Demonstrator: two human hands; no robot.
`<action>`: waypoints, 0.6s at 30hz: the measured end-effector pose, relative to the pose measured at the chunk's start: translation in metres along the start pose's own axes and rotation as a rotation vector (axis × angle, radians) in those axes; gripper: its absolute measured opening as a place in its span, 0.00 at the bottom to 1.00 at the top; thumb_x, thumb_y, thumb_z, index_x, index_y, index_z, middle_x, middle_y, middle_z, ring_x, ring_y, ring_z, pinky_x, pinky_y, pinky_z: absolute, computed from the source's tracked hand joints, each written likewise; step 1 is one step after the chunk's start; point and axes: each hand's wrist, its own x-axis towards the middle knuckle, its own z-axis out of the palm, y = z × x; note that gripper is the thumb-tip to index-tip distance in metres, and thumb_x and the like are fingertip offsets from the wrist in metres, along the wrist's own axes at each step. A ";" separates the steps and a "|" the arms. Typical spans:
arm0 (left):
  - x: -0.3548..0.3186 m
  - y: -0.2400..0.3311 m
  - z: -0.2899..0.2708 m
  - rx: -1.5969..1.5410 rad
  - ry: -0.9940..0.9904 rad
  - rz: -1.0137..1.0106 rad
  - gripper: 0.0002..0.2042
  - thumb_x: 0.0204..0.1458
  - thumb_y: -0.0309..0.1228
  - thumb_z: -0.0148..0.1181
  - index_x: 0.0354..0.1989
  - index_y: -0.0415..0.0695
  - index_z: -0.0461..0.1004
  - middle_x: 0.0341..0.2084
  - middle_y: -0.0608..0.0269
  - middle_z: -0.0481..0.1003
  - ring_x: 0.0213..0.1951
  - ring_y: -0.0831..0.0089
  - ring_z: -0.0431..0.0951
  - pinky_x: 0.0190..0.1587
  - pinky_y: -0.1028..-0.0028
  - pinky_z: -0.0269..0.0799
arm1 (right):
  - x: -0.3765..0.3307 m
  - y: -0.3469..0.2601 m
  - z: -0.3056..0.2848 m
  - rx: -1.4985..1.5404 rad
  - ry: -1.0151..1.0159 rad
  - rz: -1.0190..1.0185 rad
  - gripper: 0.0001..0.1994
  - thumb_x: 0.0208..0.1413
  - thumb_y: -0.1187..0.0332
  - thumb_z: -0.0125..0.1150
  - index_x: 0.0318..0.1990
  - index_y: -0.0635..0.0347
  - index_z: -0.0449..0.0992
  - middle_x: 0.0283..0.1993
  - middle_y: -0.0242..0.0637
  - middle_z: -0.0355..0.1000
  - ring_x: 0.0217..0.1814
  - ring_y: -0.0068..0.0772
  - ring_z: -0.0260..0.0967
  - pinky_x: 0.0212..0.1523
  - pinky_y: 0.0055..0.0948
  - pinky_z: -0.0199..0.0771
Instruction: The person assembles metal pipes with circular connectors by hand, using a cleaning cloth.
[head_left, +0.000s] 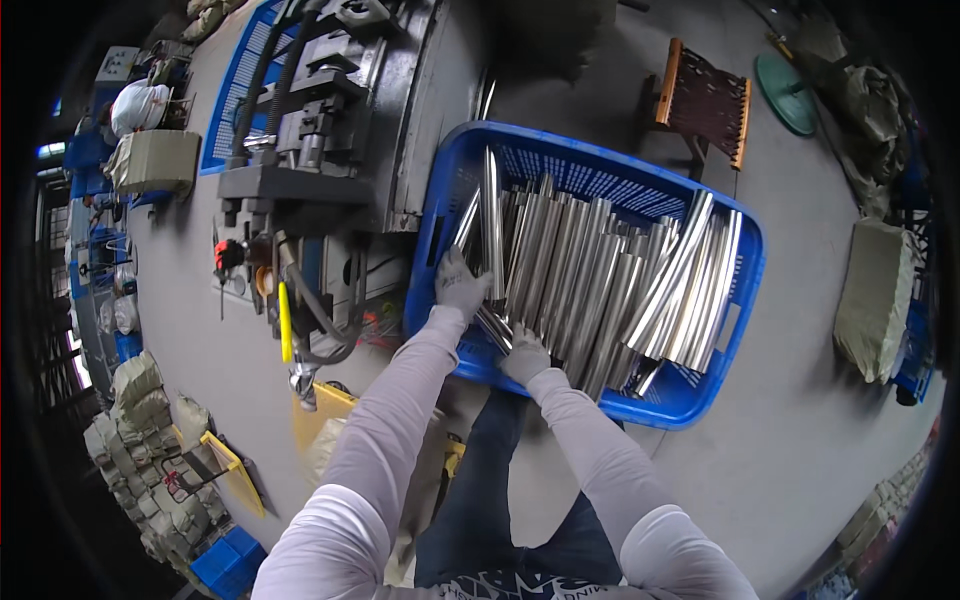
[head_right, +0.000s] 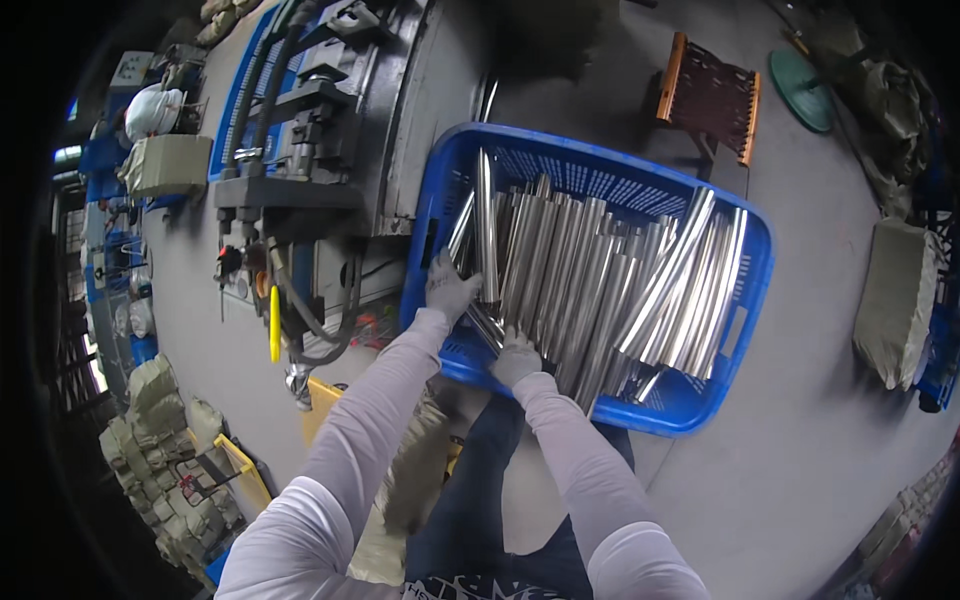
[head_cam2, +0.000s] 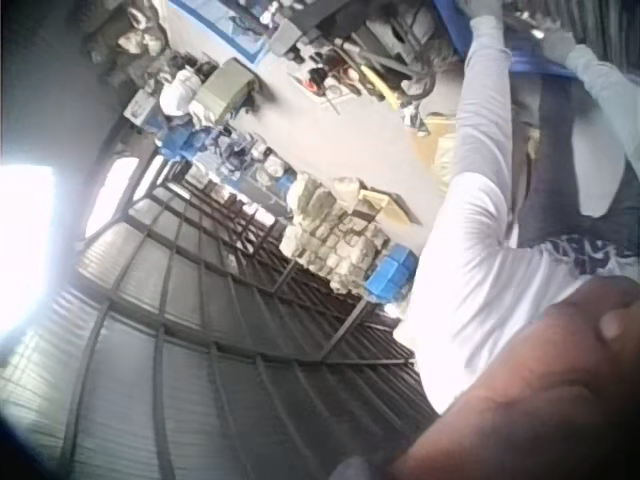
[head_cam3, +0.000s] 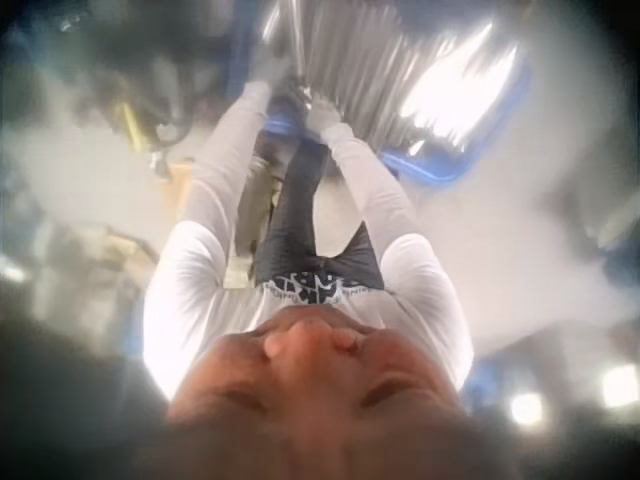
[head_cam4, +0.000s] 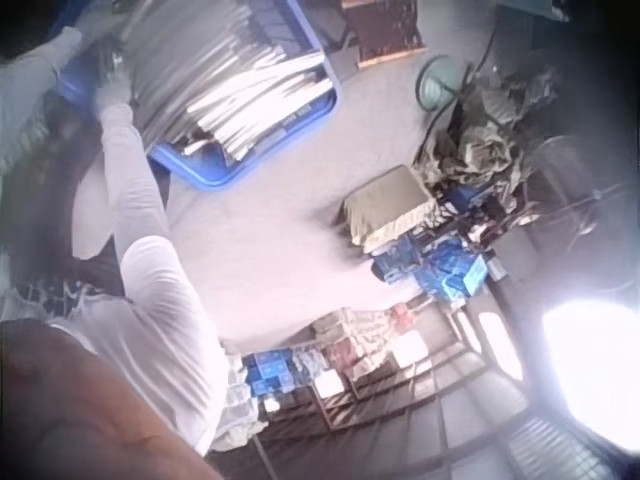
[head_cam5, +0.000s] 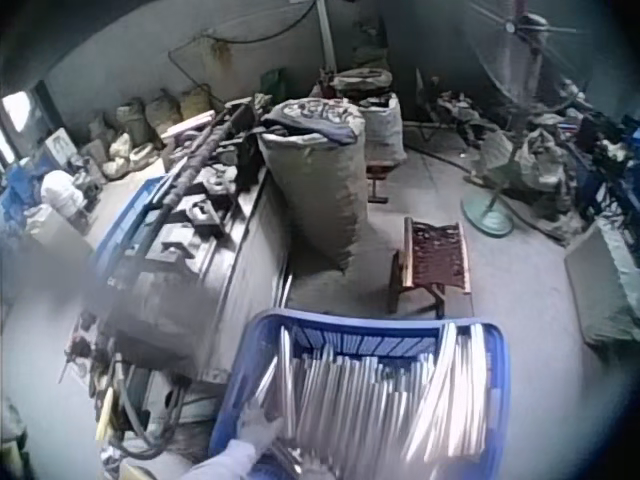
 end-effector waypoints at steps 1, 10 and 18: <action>0.026 0.017 0.013 -0.012 -0.025 0.014 0.47 0.50 0.48 0.74 0.73 0.34 0.59 0.70 0.34 0.65 0.72 0.39 0.65 0.74 0.52 0.63 | 0.015 0.011 0.012 -0.100 0.061 0.029 0.46 0.54 0.56 0.74 0.78 0.61 0.58 0.67 0.65 0.71 0.71 0.59 0.71 0.70 0.47 0.72; 0.116 -0.043 0.050 0.023 -0.114 -0.214 0.65 0.46 0.54 0.78 0.82 0.33 0.40 0.76 0.29 0.55 0.77 0.38 0.57 0.78 0.50 0.56 | -0.144 0.039 -0.075 0.404 -0.225 0.140 0.35 0.56 0.61 0.70 0.71 0.56 0.67 0.58 0.57 0.79 0.65 0.53 0.78 0.65 0.45 0.75; 0.027 -0.137 0.053 -0.073 -0.282 -0.265 0.58 0.50 0.48 0.76 0.82 0.34 0.44 0.75 0.28 0.56 0.77 0.36 0.56 0.79 0.53 0.53 | -0.010 -0.035 -0.044 0.856 0.239 0.119 0.38 0.59 0.70 0.71 0.77 0.50 0.64 0.56 0.43 0.80 0.58 0.37 0.79 0.59 0.39 0.79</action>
